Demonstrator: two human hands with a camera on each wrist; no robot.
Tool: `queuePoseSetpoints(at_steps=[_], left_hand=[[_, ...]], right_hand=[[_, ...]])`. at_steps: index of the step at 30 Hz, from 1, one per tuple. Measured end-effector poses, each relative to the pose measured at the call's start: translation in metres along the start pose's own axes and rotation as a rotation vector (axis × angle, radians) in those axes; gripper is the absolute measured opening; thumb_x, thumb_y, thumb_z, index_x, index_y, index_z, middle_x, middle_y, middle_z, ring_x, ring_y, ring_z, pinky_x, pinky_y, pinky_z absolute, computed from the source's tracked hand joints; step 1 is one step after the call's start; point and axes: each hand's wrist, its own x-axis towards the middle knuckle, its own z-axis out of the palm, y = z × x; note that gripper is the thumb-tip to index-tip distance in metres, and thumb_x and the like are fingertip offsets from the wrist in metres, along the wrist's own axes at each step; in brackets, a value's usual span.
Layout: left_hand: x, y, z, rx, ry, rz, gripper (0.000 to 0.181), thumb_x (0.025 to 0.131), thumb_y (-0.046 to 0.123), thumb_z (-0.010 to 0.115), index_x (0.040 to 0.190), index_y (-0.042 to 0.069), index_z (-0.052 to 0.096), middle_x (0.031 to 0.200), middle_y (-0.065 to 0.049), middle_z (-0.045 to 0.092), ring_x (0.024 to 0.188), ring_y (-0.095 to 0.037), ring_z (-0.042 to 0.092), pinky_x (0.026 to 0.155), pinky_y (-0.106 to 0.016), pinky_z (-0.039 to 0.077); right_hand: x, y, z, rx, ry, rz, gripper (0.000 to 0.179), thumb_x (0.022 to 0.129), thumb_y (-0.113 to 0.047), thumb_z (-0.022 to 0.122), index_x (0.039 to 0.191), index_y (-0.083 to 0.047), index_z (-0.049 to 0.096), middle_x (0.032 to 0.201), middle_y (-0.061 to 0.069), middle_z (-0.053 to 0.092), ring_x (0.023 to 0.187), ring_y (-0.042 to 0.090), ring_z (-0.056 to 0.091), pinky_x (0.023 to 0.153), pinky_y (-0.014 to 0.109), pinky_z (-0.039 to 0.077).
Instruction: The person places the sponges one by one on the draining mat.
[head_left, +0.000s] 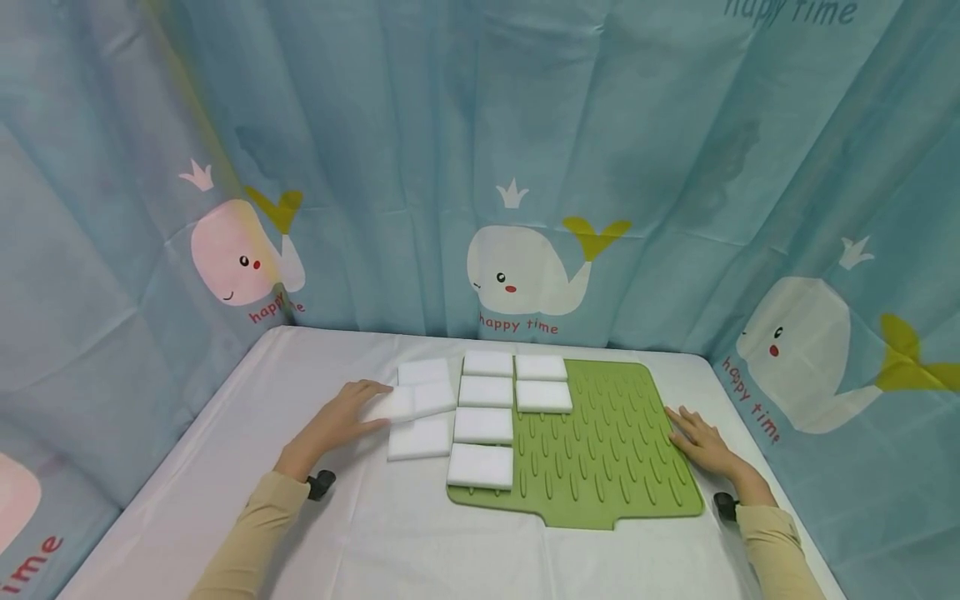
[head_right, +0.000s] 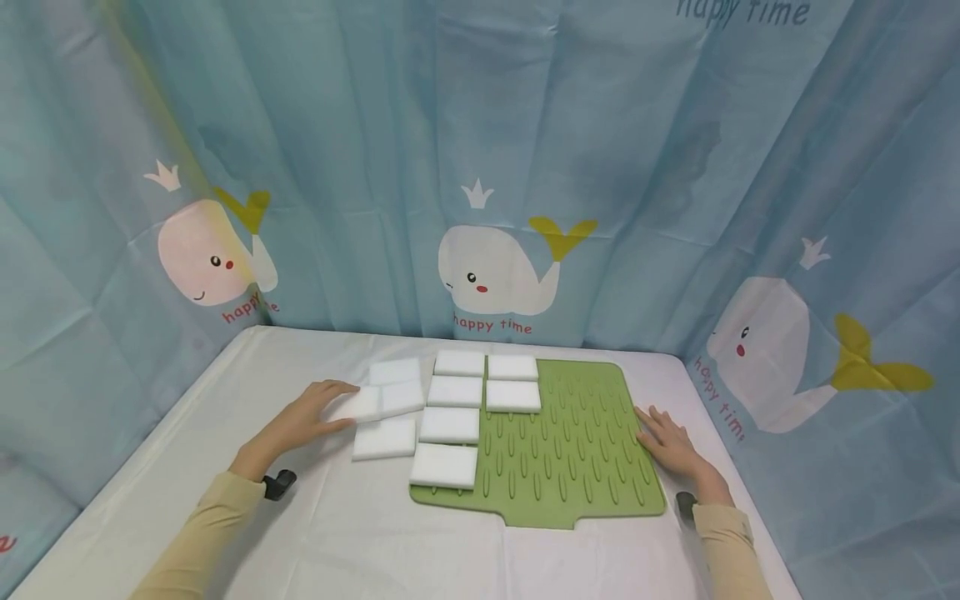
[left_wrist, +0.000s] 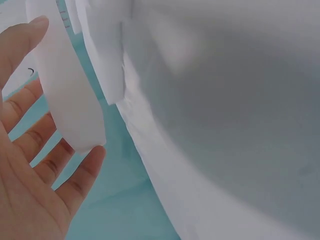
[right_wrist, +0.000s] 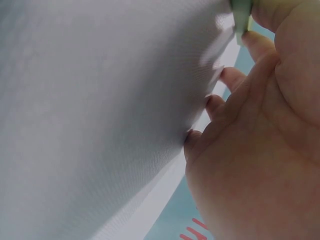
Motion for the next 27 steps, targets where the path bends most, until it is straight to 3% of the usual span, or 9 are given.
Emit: queuePoseSetpoints(at_steps=[10,17,23,27], left_hand=[[0.015,0.016,0.006,-0.005,-0.052,0.018,0.054,0.083,0.037,0.068,0.129,0.013,0.053,0.131,-0.012,0.049,0.121,-0.031,0.042,0.097,-0.051,0.04],[0.025,0.027,0.01,-0.005,-0.063,0.038,0.055,0.083,0.039,0.068,0.129,0.013,0.053,0.131,-0.01,0.049,0.123,-0.03,0.041,0.098,-0.049,0.04],[0.034,0.037,0.015,0.0,-0.064,0.078,0.054,0.083,0.039,0.068,0.127,0.013,0.054,0.128,-0.008,0.052,0.119,-0.027,0.045,0.095,-0.046,0.043],[0.041,0.043,0.019,0.014,-0.056,0.118,0.054,0.083,0.039,0.068,0.127,0.012,0.055,0.126,-0.007,0.053,0.117,-0.027,0.046,0.094,-0.045,0.044]], right_hand=[[0.0,0.001,0.001,0.001,0.003,-0.01,0.059,0.096,-0.029,0.048,0.144,-0.001,0.028,0.145,0.037,0.013,0.129,0.061,0.003,0.097,0.074,-0.003],[-0.004,0.003,0.005,0.047,0.05,-0.098,0.057,0.097,-0.031,0.045,0.148,-0.015,0.024,0.146,0.035,0.011,0.129,0.059,-0.001,0.094,0.074,-0.008],[-0.002,0.001,0.001,0.021,0.002,-0.012,0.059,0.096,-0.029,0.048,0.145,-0.002,0.027,0.145,0.037,0.012,0.13,0.06,0.001,0.097,0.073,-0.004],[-0.001,-0.002,-0.001,-0.002,-0.012,0.014,0.059,0.096,-0.028,0.049,0.144,-0.002,0.028,0.146,0.036,0.012,0.13,0.059,0.003,0.098,0.073,-0.002]])
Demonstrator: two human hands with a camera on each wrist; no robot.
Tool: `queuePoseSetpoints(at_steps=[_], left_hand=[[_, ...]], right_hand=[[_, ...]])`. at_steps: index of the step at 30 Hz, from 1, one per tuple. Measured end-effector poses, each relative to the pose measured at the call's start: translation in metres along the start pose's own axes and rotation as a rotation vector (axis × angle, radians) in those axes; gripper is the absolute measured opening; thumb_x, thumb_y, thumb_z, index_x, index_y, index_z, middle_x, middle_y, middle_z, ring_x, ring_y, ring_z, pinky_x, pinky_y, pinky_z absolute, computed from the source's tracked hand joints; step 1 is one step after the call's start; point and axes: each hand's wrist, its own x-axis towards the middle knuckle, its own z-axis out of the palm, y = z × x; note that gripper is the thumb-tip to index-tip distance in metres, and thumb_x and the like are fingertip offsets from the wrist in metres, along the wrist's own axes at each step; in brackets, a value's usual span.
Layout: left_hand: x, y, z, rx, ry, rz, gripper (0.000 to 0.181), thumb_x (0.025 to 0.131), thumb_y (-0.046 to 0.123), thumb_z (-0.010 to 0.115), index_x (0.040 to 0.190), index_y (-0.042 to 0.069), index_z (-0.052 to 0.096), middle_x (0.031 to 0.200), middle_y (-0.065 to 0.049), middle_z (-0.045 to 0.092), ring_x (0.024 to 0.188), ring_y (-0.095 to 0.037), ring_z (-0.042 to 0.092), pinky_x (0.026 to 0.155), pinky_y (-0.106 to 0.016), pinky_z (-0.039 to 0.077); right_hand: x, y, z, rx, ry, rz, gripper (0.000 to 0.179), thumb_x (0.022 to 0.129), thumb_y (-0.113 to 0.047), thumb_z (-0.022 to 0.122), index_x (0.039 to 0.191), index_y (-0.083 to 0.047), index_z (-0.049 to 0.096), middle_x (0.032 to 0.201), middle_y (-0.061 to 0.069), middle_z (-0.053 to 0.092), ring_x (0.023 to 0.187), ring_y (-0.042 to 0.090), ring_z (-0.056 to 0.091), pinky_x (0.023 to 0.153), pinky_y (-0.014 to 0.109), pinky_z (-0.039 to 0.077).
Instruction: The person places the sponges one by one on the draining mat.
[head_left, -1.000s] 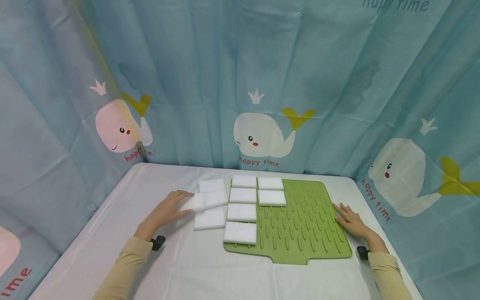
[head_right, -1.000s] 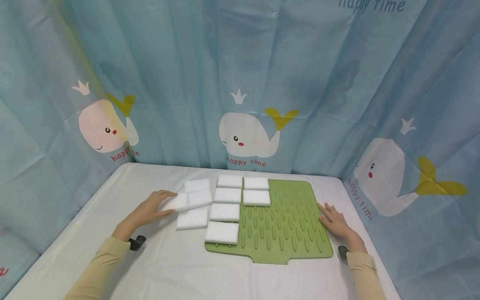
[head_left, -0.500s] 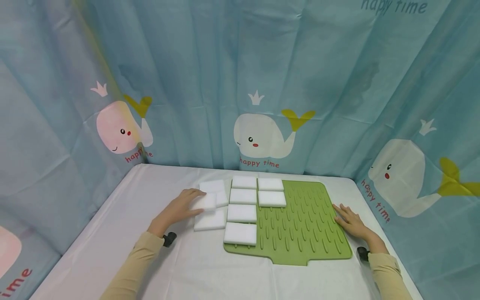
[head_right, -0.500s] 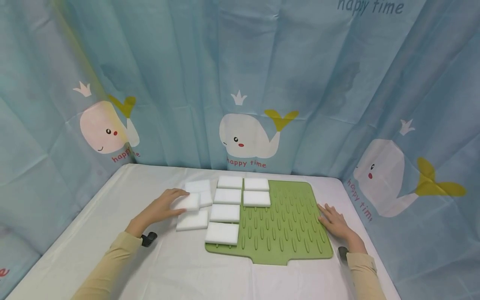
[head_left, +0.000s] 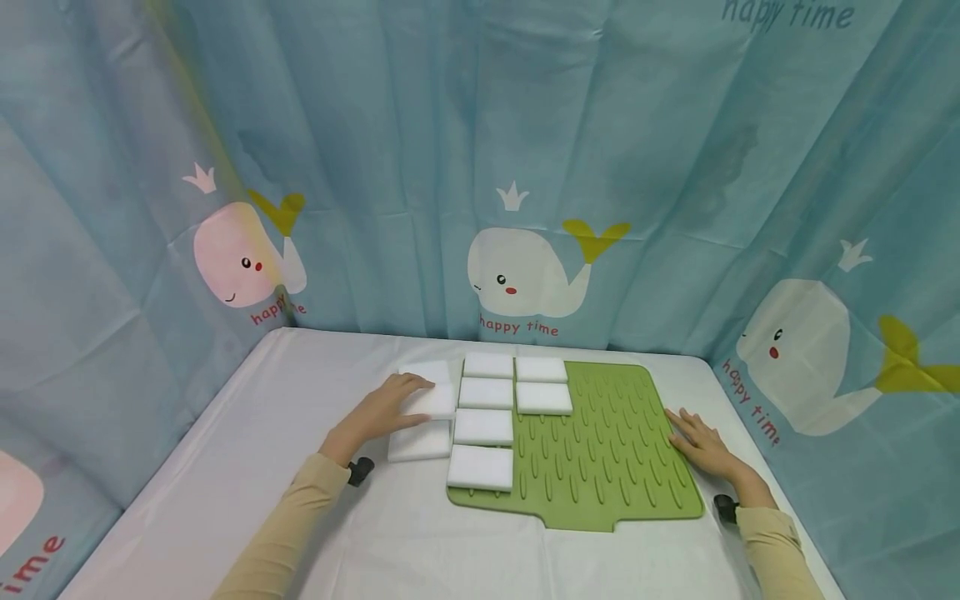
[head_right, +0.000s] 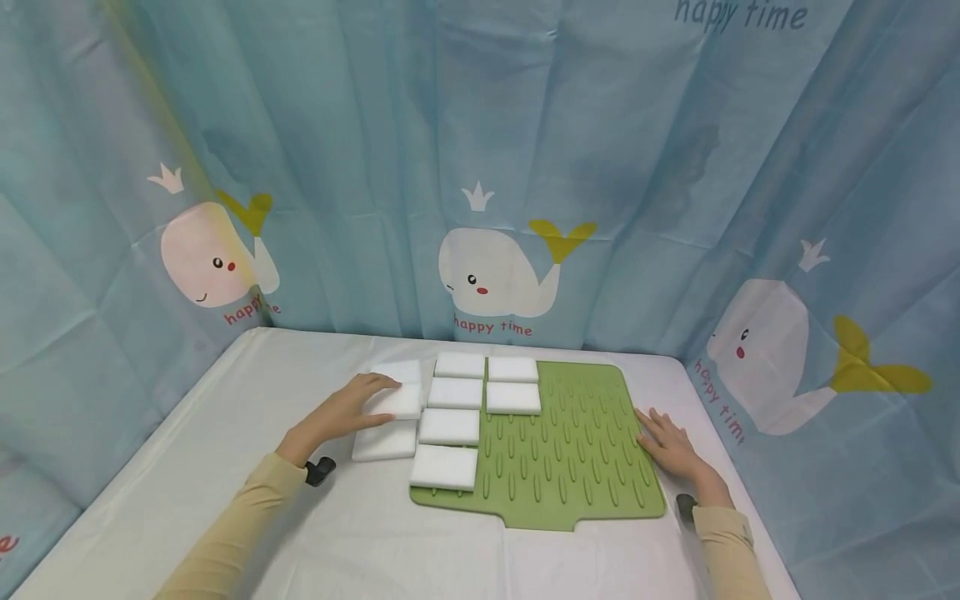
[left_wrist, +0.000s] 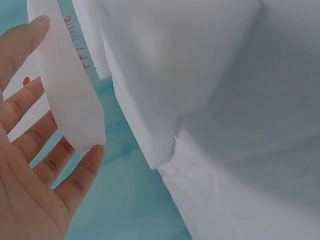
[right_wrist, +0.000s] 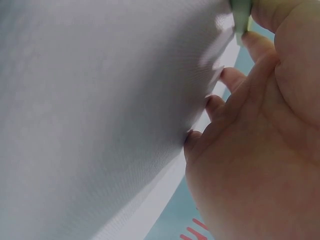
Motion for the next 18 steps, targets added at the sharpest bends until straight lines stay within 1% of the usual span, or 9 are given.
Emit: queuePoseSetpoints(at_steps=[3,8,13,18], left_hand=[[0.006,0.004,0.002,0.007,-0.008,0.018,0.053,0.083,0.04,0.067,0.127,0.012,0.054,0.127,-0.007,0.053,0.117,-0.026,0.046,0.095,-0.043,0.044],[0.016,0.014,0.008,-0.002,-0.031,0.028,0.053,0.083,0.039,0.068,0.128,0.014,0.054,0.128,-0.005,0.053,0.118,-0.025,0.046,0.096,-0.043,0.044],[0.025,0.022,0.013,-0.005,-0.051,0.046,0.053,0.083,0.039,0.068,0.128,0.014,0.054,0.127,-0.003,0.053,0.119,-0.024,0.046,0.095,-0.042,0.044],[0.034,0.031,0.016,0.002,-0.053,0.079,0.053,0.084,0.041,0.066,0.128,0.014,0.054,0.126,-0.004,0.053,0.117,-0.024,0.047,0.093,-0.041,0.045]], right_hand=[[0.0,-0.001,0.0,0.0,0.001,0.001,0.059,0.096,-0.027,0.049,0.144,-0.001,0.028,0.145,0.036,0.013,0.13,0.06,0.003,0.097,0.074,-0.002],[0.0,0.001,0.0,0.001,0.001,0.0,0.059,0.096,-0.027,0.048,0.144,0.0,0.027,0.145,0.037,0.012,0.13,0.06,0.003,0.097,0.074,-0.003],[-0.001,-0.003,0.0,0.006,0.001,0.011,0.058,0.096,-0.027,0.048,0.144,0.0,0.028,0.145,0.036,0.012,0.13,0.06,0.003,0.097,0.074,-0.003],[-0.001,-0.004,0.0,0.004,0.006,0.009,0.058,0.096,-0.027,0.048,0.144,0.0,0.028,0.145,0.037,0.012,0.13,0.06,0.003,0.097,0.074,-0.003]])
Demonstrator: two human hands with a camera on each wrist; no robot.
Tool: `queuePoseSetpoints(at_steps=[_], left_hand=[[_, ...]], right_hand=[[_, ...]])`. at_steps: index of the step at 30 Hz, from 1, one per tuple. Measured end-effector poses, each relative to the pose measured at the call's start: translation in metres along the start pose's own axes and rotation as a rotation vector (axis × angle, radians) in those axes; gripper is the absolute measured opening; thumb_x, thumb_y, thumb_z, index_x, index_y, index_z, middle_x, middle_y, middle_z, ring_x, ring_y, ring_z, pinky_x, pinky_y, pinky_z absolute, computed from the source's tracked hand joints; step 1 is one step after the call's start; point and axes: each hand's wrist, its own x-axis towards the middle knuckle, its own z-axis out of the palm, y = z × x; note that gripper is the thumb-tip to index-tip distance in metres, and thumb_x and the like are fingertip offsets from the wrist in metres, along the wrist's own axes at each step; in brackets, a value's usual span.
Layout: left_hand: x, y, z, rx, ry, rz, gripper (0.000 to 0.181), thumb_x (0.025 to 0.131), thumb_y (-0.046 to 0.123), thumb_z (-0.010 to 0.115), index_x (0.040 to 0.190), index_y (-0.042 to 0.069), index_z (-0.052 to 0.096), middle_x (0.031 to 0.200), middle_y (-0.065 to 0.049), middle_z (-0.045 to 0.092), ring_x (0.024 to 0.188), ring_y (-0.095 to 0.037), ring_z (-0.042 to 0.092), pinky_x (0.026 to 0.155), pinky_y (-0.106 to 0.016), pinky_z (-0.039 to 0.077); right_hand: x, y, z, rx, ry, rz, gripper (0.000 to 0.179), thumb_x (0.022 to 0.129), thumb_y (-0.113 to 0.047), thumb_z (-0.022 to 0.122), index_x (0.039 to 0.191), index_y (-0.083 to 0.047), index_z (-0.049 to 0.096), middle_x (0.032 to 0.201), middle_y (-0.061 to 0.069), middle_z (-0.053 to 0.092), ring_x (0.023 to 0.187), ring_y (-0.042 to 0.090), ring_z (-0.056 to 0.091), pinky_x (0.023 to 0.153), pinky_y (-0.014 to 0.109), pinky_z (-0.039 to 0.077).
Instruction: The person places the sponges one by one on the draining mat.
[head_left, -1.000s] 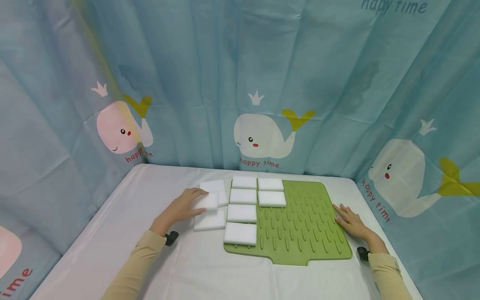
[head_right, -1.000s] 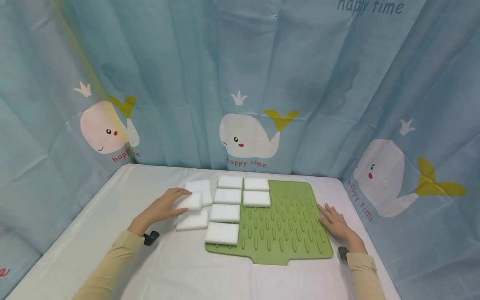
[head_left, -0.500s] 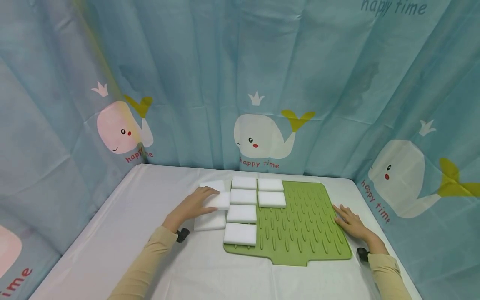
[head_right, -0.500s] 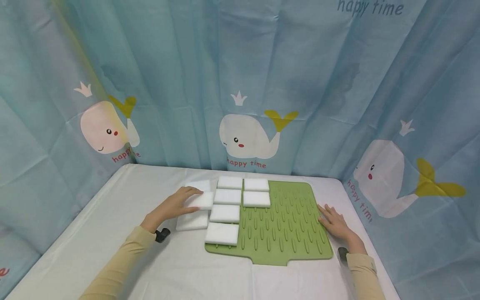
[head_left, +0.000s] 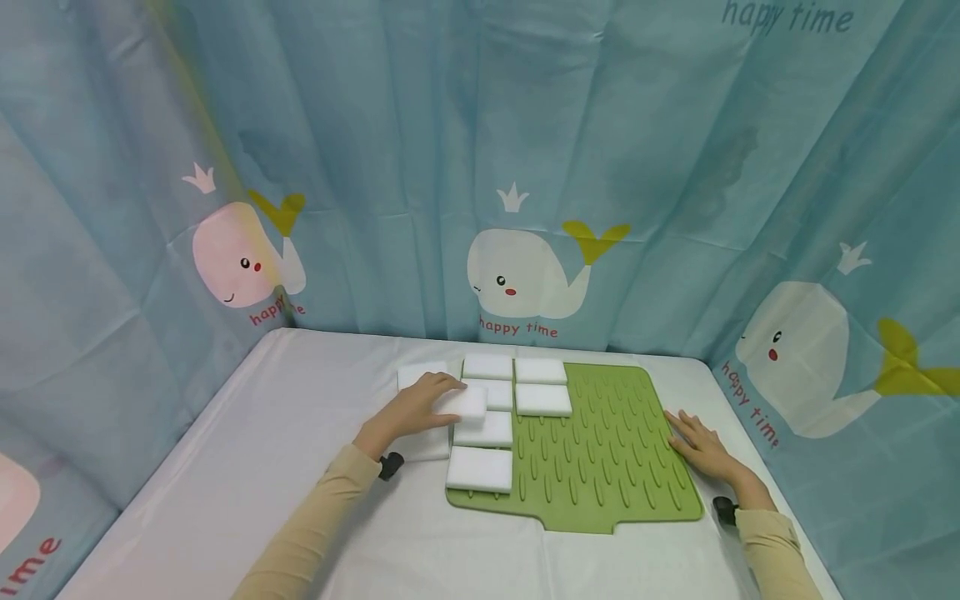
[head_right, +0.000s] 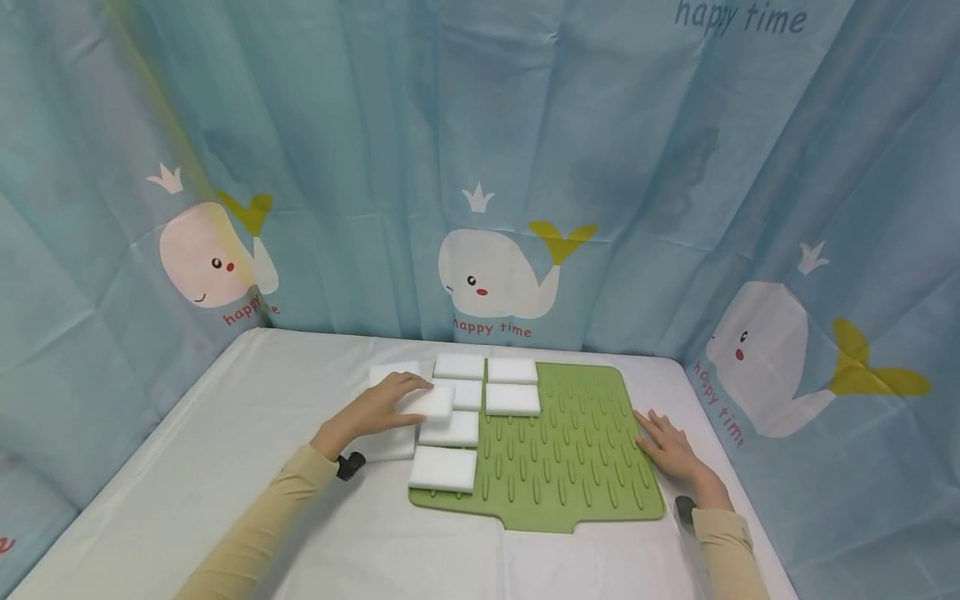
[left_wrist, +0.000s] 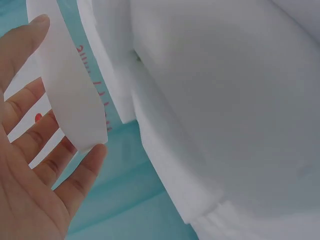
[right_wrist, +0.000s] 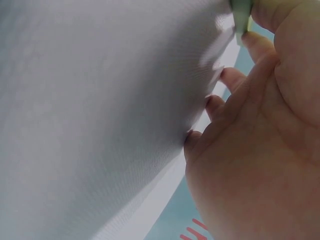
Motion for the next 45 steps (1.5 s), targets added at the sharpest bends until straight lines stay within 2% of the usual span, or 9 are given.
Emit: queuePoseSetpoints(at_steps=[8,17,24,38,45], left_hand=[[0.02,0.012,0.007,-0.016,-0.022,0.004,0.053,0.083,0.045,0.065,0.128,0.019,0.053,0.127,0.001,0.051,0.118,-0.02,0.046,0.094,-0.037,0.045],[0.039,0.029,0.017,0.001,-0.092,-0.005,0.054,0.083,0.051,0.062,0.129,0.025,0.052,0.13,0.004,0.05,0.121,-0.016,0.045,0.097,-0.035,0.044],[0.052,0.041,0.022,0.044,-0.072,0.058,0.053,0.083,0.052,0.062,0.128,0.025,0.053,0.128,0.004,0.052,0.117,-0.016,0.048,0.096,-0.035,0.044],[0.07,0.061,0.032,0.079,-0.11,0.062,0.056,0.082,0.056,0.06,0.129,0.026,0.053,0.126,0.002,0.054,0.111,-0.016,0.052,0.088,-0.033,0.048],[0.077,0.068,0.04,0.132,-0.09,0.079,0.059,0.079,0.061,0.059,0.127,0.027,0.054,0.123,0.005,0.056,0.108,-0.015,0.054,0.085,-0.032,0.049]], right_hand=[[0.001,0.001,0.0,-0.014,0.01,-0.004,0.057,0.096,-0.027,0.049,0.143,0.001,0.029,0.145,0.037,0.014,0.129,0.061,0.004,0.097,0.074,-0.002],[0.002,0.003,0.0,-0.005,0.001,-0.009,0.058,0.096,-0.028,0.048,0.144,-0.001,0.028,0.145,0.036,0.013,0.13,0.06,0.003,0.097,0.074,-0.002],[0.003,0.005,0.0,0.005,0.0,-0.011,0.058,0.096,-0.028,0.048,0.144,-0.002,0.028,0.146,0.036,0.012,0.13,0.059,0.002,0.098,0.073,-0.004],[0.003,0.007,0.0,0.012,-0.005,-0.004,0.059,0.096,-0.028,0.049,0.144,-0.002,0.027,0.146,0.036,0.011,0.13,0.06,0.001,0.097,0.073,-0.004],[0.003,0.007,0.001,0.01,-0.007,-0.001,0.058,0.096,-0.029,0.048,0.144,-0.002,0.027,0.146,0.036,0.011,0.13,0.059,0.001,0.097,0.073,-0.004]])
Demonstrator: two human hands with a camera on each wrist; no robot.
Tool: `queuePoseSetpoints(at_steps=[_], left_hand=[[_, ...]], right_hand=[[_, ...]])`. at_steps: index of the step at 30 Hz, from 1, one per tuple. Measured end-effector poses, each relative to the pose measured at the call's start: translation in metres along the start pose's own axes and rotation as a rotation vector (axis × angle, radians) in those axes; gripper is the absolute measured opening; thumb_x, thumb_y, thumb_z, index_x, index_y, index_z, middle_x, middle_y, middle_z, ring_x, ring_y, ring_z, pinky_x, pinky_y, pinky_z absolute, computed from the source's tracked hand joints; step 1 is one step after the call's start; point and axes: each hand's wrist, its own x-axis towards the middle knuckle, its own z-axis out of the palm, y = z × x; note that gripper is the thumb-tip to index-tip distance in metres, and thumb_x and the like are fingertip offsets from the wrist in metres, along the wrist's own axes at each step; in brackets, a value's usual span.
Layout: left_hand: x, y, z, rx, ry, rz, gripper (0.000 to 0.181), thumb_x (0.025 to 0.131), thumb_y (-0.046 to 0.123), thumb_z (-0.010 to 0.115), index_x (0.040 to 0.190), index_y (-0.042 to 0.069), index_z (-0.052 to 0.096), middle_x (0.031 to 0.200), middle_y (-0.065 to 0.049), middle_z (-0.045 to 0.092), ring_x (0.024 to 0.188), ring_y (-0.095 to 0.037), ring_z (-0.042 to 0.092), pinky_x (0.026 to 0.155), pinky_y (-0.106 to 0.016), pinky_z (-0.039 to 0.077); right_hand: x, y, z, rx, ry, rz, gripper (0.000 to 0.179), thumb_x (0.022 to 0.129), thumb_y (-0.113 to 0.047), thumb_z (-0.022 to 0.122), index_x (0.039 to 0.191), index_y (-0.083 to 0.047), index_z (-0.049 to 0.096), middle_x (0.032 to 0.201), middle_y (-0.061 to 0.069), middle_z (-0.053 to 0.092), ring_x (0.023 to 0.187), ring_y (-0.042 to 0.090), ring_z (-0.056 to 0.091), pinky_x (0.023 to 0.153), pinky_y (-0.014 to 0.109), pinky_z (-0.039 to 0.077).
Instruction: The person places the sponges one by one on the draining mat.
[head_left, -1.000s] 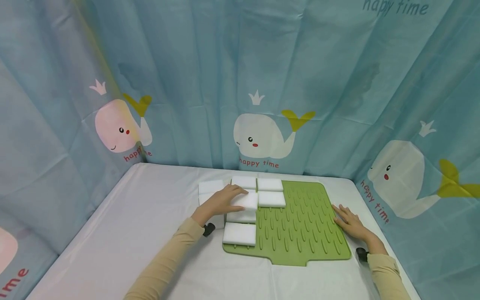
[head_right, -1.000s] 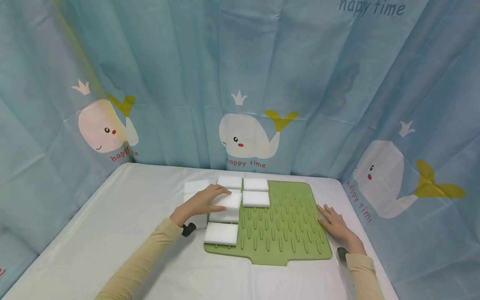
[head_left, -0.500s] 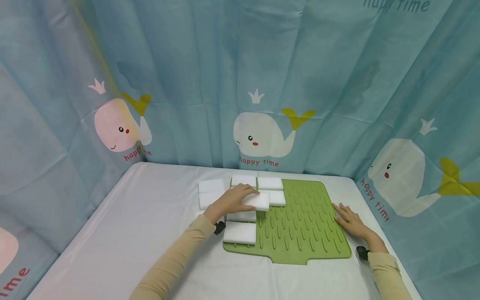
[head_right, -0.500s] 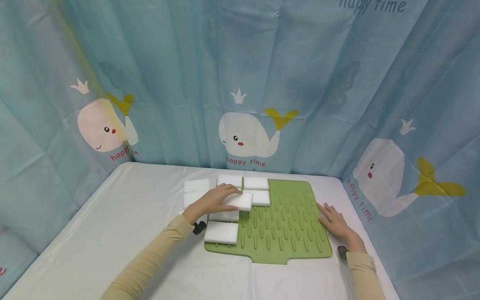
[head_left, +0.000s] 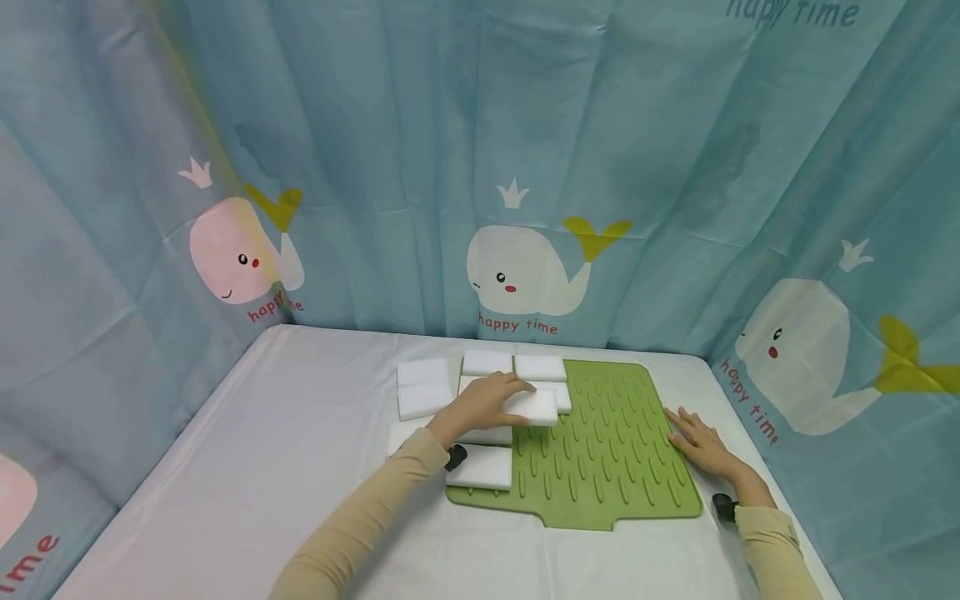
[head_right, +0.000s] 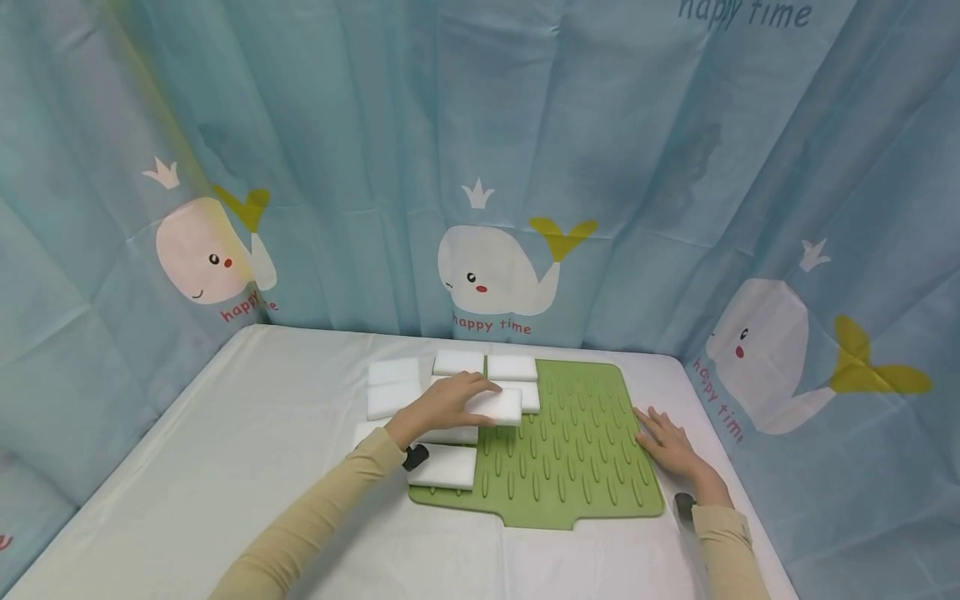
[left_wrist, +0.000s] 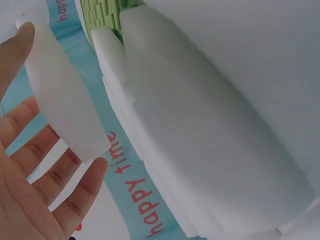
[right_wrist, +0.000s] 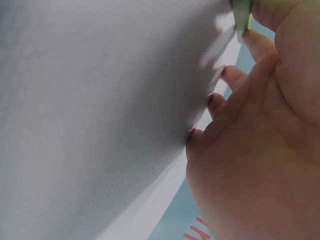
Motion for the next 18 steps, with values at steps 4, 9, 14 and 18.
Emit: queuePoseSetpoints(at_steps=[4,9,14,18], left_hand=[[0.004,0.005,0.004,0.018,0.004,0.015,0.06,0.078,0.062,0.059,0.126,0.027,0.055,0.122,0.004,0.057,0.108,-0.015,0.055,0.084,-0.032,0.05],[0.009,0.01,0.011,0.061,0.004,0.029,0.06,0.078,0.065,0.057,0.125,0.028,0.056,0.12,0.006,0.058,0.107,-0.015,0.054,0.082,-0.031,0.05],[0.013,0.017,0.016,0.081,0.023,0.043,0.058,0.078,0.063,0.06,0.123,0.027,0.058,0.117,0.006,0.059,0.105,-0.014,0.054,0.082,-0.031,0.049],[0.016,0.02,0.019,0.095,0.033,0.047,0.058,0.076,0.064,0.06,0.122,0.027,0.059,0.115,0.007,0.06,0.104,-0.014,0.054,0.079,-0.03,0.049]], right_hand=[[-0.001,-0.002,0.0,-0.002,-0.001,0.009,0.059,0.096,-0.029,0.048,0.144,-0.002,0.028,0.146,0.036,0.012,0.13,0.059,0.002,0.097,0.074,-0.004],[-0.003,-0.005,-0.001,0.005,-0.003,0.012,0.058,0.096,-0.028,0.049,0.144,-0.001,0.028,0.146,0.036,0.012,0.13,0.059,0.002,0.097,0.074,-0.003],[-0.003,-0.006,-0.001,0.005,0.002,0.006,0.058,0.096,-0.026,0.049,0.144,0.0,0.028,0.146,0.036,0.012,0.13,0.059,0.002,0.097,0.073,-0.003],[-0.003,-0.006,-0.002,0.006,0.005,-0.003,0.058,0.096,-0.026,0.049,0.144,0.0,0.028,0.145,0.037,0.012,0.13,0.06,0.002,0.097,0.074,-0.003]])
